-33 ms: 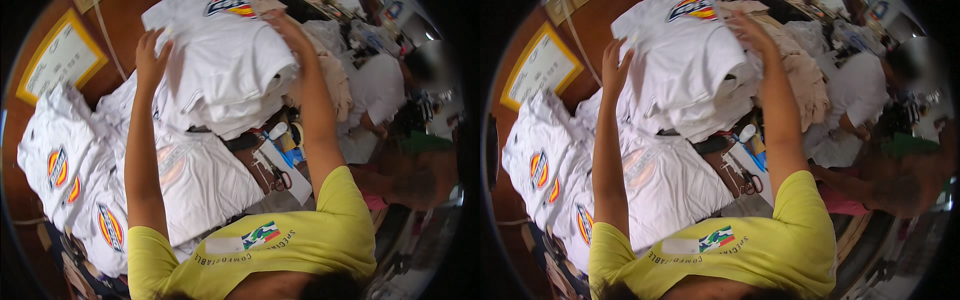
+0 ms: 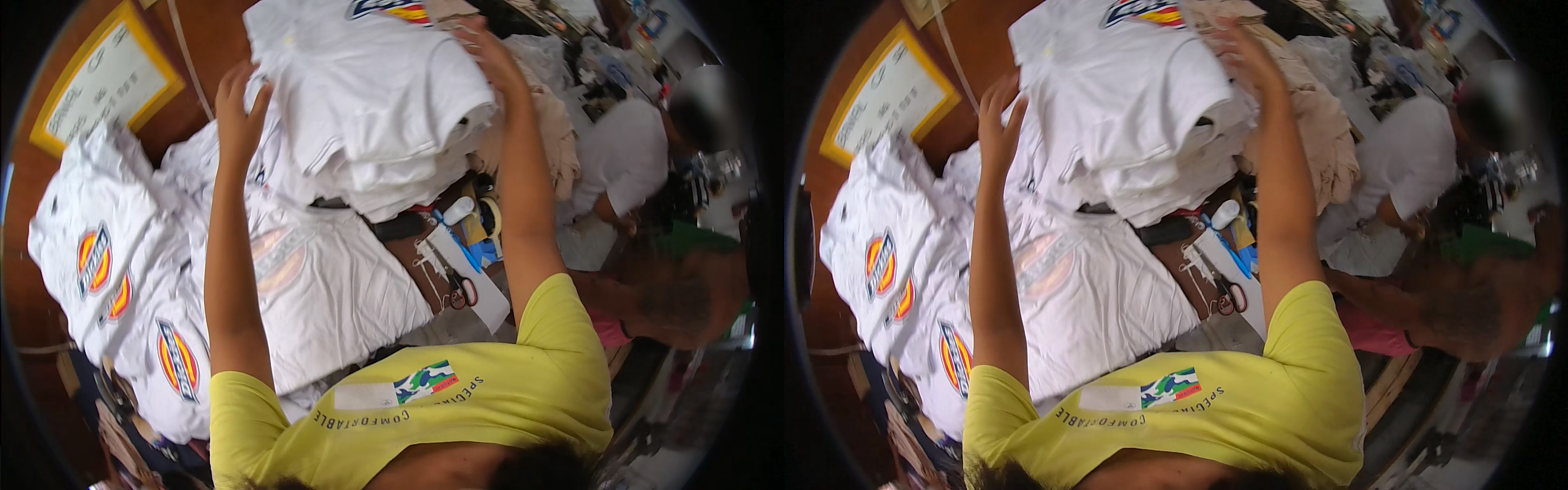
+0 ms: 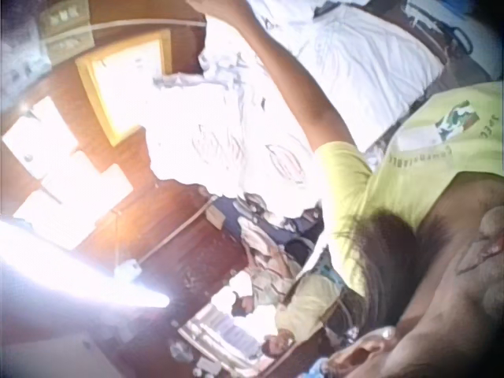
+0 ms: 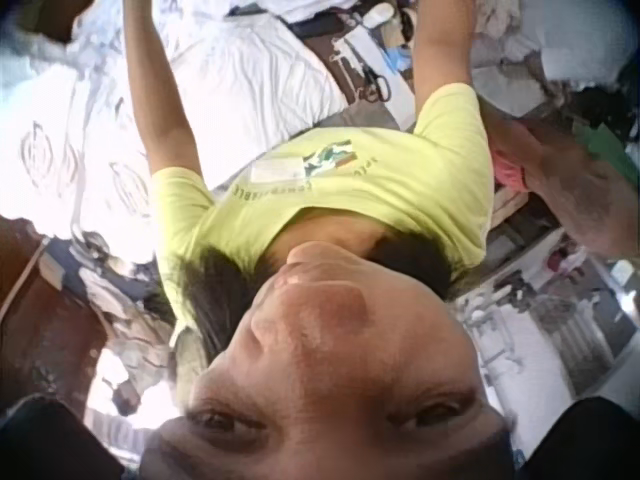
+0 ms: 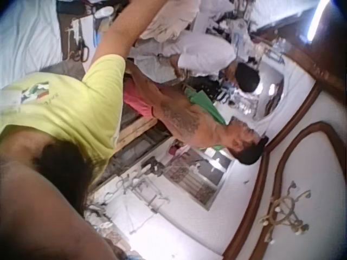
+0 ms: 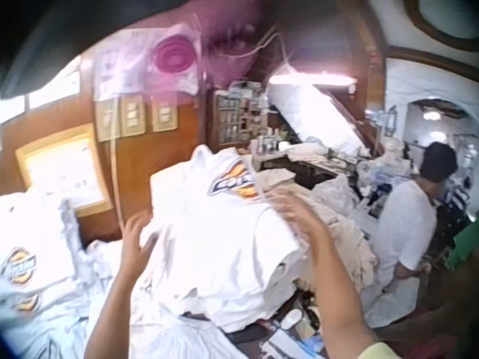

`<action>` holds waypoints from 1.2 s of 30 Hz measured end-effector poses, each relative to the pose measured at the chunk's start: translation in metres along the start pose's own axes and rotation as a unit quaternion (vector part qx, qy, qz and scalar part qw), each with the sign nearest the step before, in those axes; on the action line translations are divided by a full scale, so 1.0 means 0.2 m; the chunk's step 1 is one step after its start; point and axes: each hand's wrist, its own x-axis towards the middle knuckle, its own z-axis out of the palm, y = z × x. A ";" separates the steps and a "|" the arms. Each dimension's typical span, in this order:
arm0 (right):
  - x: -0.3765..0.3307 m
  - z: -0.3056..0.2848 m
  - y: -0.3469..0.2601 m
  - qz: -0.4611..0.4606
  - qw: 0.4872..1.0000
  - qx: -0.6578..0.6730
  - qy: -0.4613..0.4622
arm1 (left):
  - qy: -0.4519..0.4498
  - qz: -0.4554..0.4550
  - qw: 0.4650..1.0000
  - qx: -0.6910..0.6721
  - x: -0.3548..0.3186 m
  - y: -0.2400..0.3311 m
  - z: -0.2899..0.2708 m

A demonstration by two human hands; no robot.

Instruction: The person uses shears to cut loose threads from several white t-shirts, turns them over, and stacks them into a pile on a work table.

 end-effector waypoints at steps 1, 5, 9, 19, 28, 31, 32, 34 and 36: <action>-0.11 -0.01 -0.04 -0.022 0.997 0.010 0.070 | 0.008 -0.007 1.000 0.012 -0.19 -0.05 -0.14; -0.63 0.14 -0.02 -0.069 0.971 0.068 0.221 | -0.036 -0.159 0.971 0.174 -1.19 -0.11 -0.66; -1.20 0.46 0.28 -0.006 0.989 0.057 0.138 | -0.137 -0.293 0.877 0.356 -2.06 0.10 -1.13; -1.24 1.25 0.77 0.033 0.926 -0.376 -0.028 | -0.101 -0.296 0.863 0.397 -2.22 0.32 -1.33; -1.17 1.18 0.57 0.045 0.987 -0.154 -0.010 | -0.089 -0.326 0.859 0.385 -2.25 0.33 -1.50; -1.27 1.05 0.31 0.085 0.996 0.014 -0.009 | -0.052 -0.310 0.875 0.367 -2.29 0.29 -1.49; -1.30 1.04 0.25 0.099 0.995 0.002 -0.002 | -0.052 -0.298 0.873 0.384 -2.27 0.25 -1.46; -1.37 1.05 0.13 0.110 0.993 -0.002 -0.029 | -0.096 -0.378 0.835 0.387 -2.19 0.12 -1.35; -1.37 1.09 0.08 0.098 0.988 0.032 -0.112 | -0.076 -0.425 0.829 0.356 -2.11 -0.05 -1.28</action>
